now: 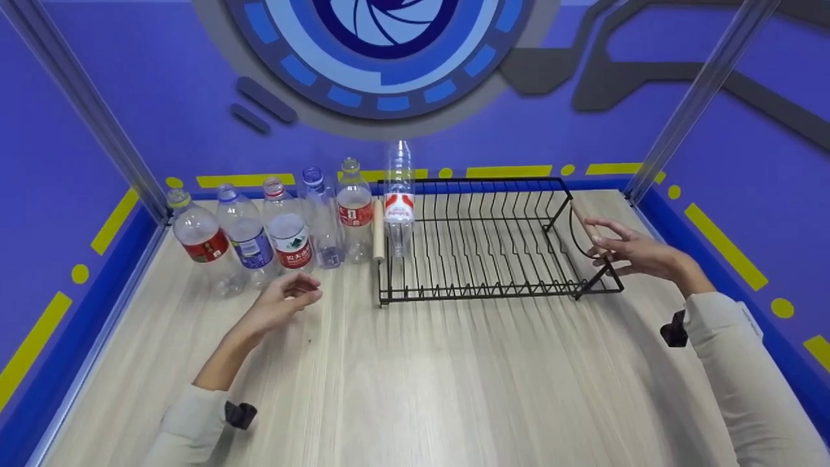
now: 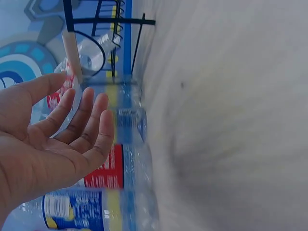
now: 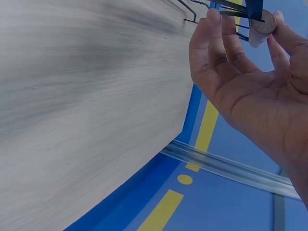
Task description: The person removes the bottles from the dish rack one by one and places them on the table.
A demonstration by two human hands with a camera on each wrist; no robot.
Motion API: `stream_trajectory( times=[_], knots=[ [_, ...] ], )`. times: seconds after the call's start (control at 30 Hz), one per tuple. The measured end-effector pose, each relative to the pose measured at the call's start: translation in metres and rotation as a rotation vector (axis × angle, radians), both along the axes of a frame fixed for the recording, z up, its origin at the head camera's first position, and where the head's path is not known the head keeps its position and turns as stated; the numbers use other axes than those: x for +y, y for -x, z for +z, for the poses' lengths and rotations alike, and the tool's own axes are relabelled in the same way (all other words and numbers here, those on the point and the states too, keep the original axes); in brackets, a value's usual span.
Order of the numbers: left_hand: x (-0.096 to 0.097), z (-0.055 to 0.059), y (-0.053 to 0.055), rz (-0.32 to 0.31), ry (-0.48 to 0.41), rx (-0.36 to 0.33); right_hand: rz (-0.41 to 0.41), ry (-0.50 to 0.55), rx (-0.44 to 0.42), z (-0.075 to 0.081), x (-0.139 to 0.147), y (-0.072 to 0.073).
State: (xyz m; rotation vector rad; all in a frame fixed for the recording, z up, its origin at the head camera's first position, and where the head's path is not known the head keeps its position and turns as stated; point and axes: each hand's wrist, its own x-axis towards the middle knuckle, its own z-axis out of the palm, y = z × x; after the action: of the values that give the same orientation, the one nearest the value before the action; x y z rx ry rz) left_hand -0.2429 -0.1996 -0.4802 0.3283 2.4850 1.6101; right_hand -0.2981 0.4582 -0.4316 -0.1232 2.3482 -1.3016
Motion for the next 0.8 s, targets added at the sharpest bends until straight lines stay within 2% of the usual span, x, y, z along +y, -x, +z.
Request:
stream_trajectory(
  times=[0.27,0.43,0.6,0.8],
  knots=[
    [0.040,0.002,0.017,-0.081,-0.103,0.066,-0.014,0.025,-0.004,0.000,0.001,-0.002],
    [0.060,0.004,0.023,-0.108,-0.139,0.053,-0.004,0.030,-0.005,-0.002,0.000,-0.002],
    [0.075,0.006,0.029,-0.152,-0.126,0.066,-0.011,0.023,-0.002,-0.002,0.000,-0.001],
    [0.085,0.004,0.035,-0.179,-0.121,0.053,-0.008,0.023,-0.009,-0.002,0.000,0.000]
  ],
)
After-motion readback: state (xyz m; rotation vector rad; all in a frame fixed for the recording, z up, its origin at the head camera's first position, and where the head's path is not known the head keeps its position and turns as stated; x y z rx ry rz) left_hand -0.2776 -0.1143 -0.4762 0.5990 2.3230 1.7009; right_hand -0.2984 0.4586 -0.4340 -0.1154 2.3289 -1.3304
